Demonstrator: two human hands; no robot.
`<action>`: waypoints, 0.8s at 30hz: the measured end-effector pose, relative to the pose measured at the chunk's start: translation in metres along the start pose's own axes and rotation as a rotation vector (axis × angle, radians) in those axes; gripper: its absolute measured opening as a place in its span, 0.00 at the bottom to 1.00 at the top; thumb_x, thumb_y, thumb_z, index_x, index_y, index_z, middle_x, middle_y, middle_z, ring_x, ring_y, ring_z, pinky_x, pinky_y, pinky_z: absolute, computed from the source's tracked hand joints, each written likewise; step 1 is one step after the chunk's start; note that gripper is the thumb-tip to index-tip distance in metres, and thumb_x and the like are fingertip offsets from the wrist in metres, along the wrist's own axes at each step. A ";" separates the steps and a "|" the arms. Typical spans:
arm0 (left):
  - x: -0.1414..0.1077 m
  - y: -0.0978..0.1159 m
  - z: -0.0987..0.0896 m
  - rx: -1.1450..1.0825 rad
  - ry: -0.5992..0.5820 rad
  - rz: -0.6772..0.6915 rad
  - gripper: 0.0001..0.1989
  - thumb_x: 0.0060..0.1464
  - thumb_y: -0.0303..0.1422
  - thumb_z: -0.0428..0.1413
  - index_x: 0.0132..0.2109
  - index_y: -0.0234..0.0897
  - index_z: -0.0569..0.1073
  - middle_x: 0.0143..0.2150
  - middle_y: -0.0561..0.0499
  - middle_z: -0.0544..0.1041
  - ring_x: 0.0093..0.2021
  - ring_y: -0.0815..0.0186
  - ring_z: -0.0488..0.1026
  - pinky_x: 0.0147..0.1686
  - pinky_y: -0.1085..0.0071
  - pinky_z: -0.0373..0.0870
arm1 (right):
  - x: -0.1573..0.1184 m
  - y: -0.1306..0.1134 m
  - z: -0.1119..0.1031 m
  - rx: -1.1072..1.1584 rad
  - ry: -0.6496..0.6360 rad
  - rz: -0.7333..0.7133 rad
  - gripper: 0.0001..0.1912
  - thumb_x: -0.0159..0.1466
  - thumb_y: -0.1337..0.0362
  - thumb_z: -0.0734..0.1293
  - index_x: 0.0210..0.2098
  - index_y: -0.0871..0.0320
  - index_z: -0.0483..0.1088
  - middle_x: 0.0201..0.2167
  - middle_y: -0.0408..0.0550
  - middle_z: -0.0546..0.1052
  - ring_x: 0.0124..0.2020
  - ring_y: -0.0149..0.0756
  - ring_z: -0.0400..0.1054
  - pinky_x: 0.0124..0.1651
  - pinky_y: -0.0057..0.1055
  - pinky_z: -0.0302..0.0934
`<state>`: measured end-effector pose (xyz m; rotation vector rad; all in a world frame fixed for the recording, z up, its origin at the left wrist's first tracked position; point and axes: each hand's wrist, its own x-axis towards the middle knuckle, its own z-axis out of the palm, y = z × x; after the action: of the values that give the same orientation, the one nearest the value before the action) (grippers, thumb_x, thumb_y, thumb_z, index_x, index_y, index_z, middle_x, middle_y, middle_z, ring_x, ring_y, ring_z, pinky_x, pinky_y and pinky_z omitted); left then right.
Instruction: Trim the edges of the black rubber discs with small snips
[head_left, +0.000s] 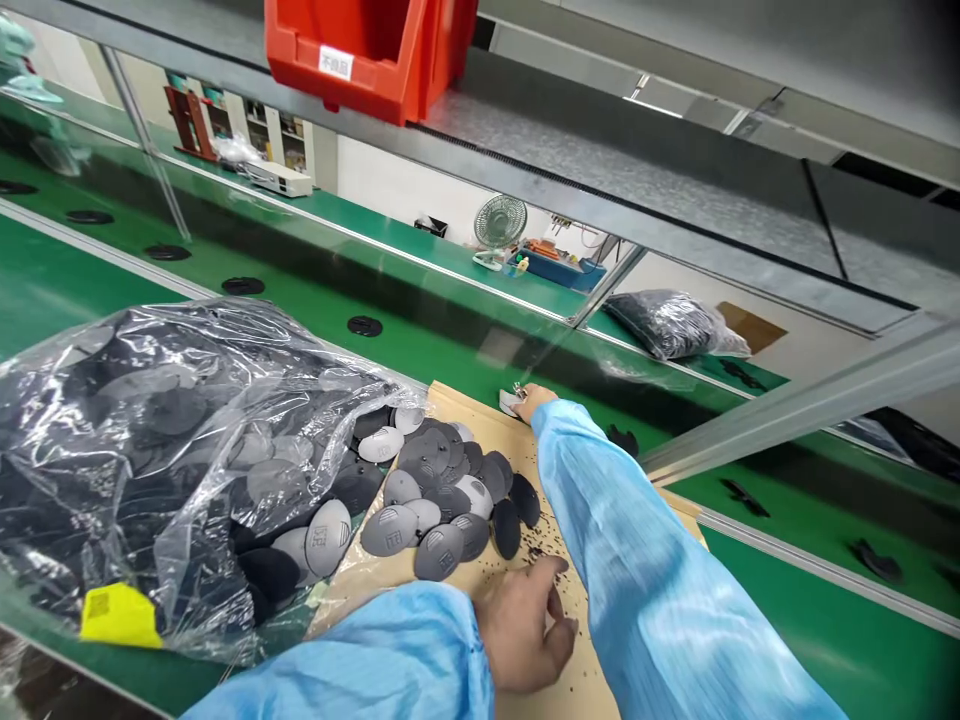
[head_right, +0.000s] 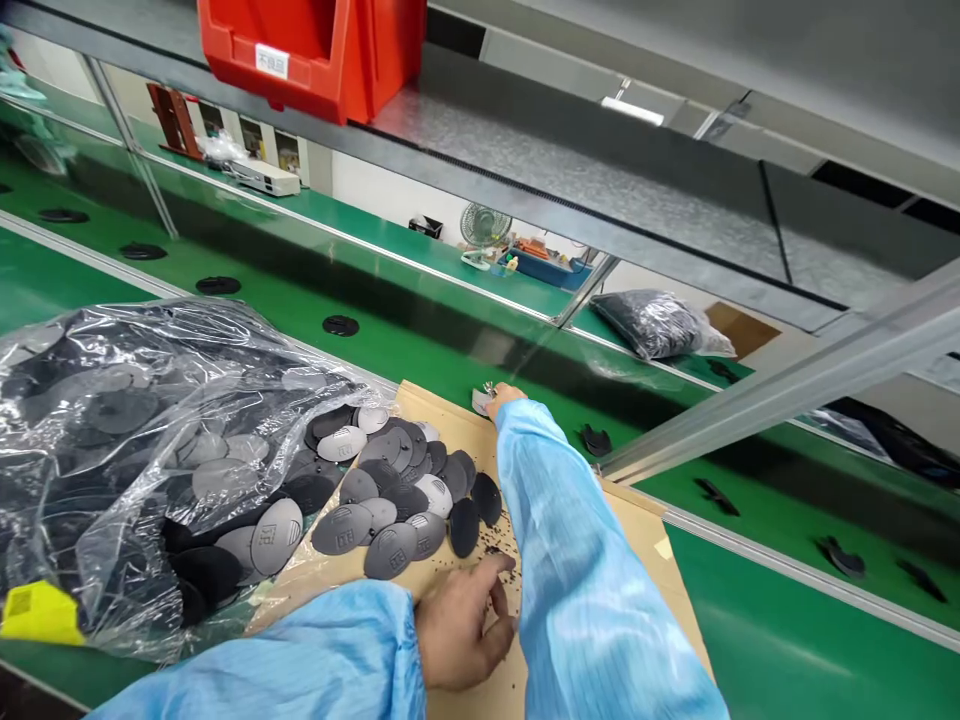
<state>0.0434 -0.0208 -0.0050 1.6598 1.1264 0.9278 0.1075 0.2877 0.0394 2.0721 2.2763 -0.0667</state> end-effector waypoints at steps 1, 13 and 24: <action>0.000 -0.001 0.000 -0.001 0.003 0.005 0.25 0.52 0.33 0.52 0.58 0.43 0.61 0.41 0.51 0.77 0.40 0.57 0.72 0.38 0.60 0.63 | -0.004 0.002 -0.003 0.012 0.047 0.001 0.14 0.57 0.59 0.70 0.41 0.58 0.72 0.41 0.55 0.75 0.44 0.47 0.69 0.43 0.37 0.61; 0.007 -0.006 0.003 -0.427 0.461 0.048 0.26 0.56 0.40 0.54 0.58 0.36 0.56 0.53 0.39 0.68 0.35 0.68 0.72 0.34 0.68 0.71 | -0.204 0.028 -0.005 0.977 0.675 -0.168 0.15 0.57 0.55 0.67 0.38 0.59 0.70 0.32 0.48 0.76 0.34 0.39 0.69 0.39 0.34 0.64; 0.014 -0.003 -0.025 -0.590 0.605 0.016 0.21 0.50 0.44 0.60 0.46 0.32 0.73 0.39 0.44 0.78 0.35 0.63 0.75 0.32 0.71 0.71 | -0.272 0.038 0.048 1.135 0.738 -0.009 0.16 0.61 0.52 0.63 0.40 0.57 0.65 0.33 0.48 0.70 0.31 0.36 0.65 0.39 0.35 0.63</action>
<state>0.0246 -0.0002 0.0017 0.9247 1.0673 1.6527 0.1718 0.0176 0.0125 2.9359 3.1129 -0.9453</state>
